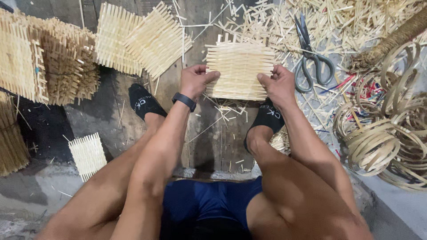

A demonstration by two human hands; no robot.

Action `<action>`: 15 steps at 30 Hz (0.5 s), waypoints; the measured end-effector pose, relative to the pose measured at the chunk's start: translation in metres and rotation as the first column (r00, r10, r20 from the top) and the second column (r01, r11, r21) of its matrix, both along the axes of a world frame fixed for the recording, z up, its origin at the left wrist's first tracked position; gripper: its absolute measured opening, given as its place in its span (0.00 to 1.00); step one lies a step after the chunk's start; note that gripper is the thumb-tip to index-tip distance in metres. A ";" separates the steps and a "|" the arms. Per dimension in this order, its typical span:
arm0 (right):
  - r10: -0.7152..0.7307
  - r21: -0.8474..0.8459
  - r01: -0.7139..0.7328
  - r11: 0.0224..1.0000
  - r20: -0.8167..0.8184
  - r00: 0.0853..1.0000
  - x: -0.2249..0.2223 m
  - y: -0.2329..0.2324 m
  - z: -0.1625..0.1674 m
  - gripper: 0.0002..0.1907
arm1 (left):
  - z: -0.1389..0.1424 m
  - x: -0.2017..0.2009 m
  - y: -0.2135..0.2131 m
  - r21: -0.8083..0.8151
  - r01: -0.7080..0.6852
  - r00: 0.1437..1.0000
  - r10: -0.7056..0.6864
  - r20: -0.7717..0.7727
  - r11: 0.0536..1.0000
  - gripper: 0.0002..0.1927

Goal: The person sits on the floor and repeatedly assembles small circular bamboo items. They place a flat woven bamboo mat onto a circular wooden base, then use shears to trim the excess bamboo strips around the edge. The finished pieces are stacked nearby.

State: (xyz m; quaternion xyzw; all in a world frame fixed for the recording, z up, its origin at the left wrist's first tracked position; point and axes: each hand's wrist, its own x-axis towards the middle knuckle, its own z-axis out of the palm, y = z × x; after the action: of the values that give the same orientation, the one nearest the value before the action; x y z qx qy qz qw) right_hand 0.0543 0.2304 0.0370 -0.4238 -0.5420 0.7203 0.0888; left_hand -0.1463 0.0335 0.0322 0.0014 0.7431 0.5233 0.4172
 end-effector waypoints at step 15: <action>0.035 0.214 -0.031 0.976 -0.016 0.999 -0.002 -0.006 -0.018 0.11 | -0.011 0.139 -0.009 0.082 -0.647 0.643 0.484 0.594 0.758 0.08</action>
State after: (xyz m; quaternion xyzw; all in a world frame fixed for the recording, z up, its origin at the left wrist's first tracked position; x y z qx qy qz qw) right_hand 0.0519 0.2243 0.0189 -0.3955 -0.6225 0.6632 0.1272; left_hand -0.0078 0.0249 0.0210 -0.3199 0.4721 0.7083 0.4160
